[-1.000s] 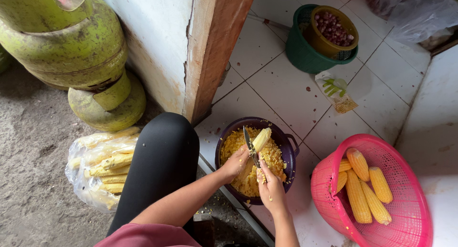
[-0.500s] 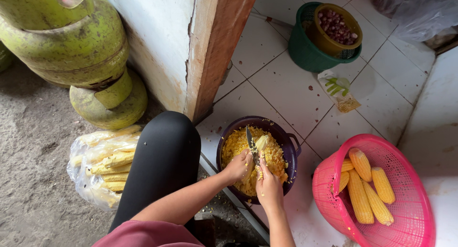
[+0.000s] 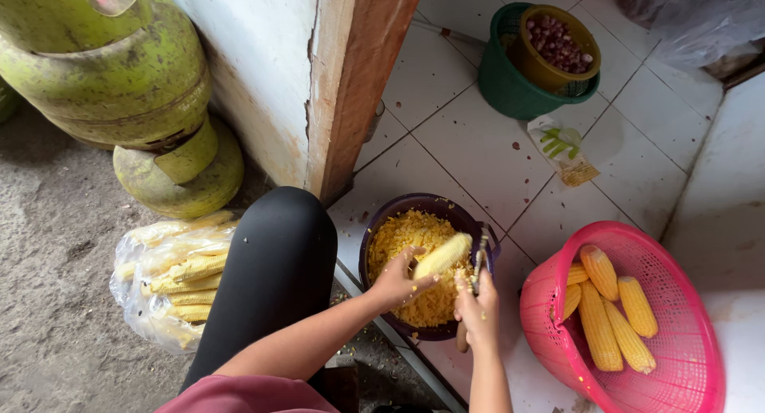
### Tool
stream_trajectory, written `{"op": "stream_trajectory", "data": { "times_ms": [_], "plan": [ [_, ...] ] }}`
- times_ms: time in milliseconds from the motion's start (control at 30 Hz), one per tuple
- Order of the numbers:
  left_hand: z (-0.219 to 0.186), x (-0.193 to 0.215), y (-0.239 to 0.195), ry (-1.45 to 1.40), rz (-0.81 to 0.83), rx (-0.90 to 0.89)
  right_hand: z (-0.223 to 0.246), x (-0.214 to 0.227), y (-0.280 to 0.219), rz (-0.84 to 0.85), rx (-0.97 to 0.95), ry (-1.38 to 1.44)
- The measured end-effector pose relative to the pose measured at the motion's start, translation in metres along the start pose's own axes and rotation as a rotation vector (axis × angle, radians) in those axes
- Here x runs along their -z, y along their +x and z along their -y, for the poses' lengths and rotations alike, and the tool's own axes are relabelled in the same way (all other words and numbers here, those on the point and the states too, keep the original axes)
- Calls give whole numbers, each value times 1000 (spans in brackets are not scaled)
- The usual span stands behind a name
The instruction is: The person sits on the floor and uses a knife to cut kernels off corn cobs into a purple bowl. The person handles multiple cobs, placing the stripped cobs into a pink basket.
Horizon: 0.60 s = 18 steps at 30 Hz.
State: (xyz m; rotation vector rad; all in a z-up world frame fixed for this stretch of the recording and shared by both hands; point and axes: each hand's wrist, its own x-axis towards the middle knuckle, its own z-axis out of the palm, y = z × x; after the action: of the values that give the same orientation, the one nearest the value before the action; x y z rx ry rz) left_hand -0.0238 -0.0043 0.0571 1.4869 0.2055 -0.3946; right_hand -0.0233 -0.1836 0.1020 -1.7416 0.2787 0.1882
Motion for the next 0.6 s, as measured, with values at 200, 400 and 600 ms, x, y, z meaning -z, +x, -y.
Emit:
{"op": "stream_trajectory", "data": {
  "times_ms": [200, 400, 600],
  "plan": [
    [-15, 5, -11, 129, -251, -250, -15, 14, 6, 89, -169, 130],
    [3, 1, 1, 100, -332, -300, -43, 22, 18, 270, -219, 159],
    [8, 0, 6, 98, -360, -309, -28, 16, 11, 215, -307, 159]
  ]
}}
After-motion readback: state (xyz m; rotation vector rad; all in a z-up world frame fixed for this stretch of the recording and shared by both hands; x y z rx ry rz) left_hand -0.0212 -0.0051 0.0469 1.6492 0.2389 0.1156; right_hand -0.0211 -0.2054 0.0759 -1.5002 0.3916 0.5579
